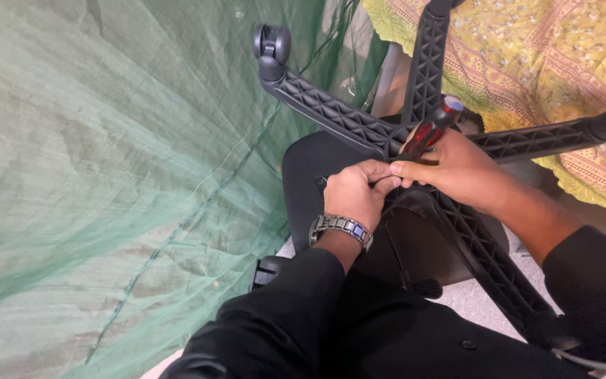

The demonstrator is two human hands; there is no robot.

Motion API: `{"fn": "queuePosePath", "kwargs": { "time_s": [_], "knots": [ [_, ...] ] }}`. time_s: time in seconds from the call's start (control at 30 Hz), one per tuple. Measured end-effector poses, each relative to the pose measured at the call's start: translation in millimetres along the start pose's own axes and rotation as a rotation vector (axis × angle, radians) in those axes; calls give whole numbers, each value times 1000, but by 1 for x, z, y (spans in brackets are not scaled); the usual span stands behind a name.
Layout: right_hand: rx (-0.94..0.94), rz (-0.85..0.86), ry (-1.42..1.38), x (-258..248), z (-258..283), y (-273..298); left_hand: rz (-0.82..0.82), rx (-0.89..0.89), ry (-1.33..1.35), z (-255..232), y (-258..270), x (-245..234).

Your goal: The person uses a screwdriver to tighten screws on the base of an office chair. They work on multiple attachment points on the chair's five-star base, securing the components together.

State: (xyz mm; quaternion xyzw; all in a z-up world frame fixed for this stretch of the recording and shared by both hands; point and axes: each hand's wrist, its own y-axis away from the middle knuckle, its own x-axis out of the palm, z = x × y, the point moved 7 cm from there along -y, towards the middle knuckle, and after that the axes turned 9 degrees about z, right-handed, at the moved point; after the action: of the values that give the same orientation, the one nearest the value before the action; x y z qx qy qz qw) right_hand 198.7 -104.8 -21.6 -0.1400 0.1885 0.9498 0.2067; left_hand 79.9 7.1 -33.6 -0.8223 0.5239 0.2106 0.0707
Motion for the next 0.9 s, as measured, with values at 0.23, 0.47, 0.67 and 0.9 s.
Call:
{"fn": "queuePosePath", "kwargs": {
  "time_s": [0.23, 0.47, 0.67, 0.9],
  "knots": [
    [-37, 41, -117, 7, 7, 6, -39, 76, -117, -13, 6, -3],
    [-31, 37, -104, 8, 2, 10, 38, 5, -122, -8, 4, -1],
    [-100, 1, -74, 10, 9, 4, 98, 11, -145, -3, -7, 5],
    [-152, 45, -192, 13, 22, 4, 178, -85, -215, 5, -16, 7]
  ]
}}
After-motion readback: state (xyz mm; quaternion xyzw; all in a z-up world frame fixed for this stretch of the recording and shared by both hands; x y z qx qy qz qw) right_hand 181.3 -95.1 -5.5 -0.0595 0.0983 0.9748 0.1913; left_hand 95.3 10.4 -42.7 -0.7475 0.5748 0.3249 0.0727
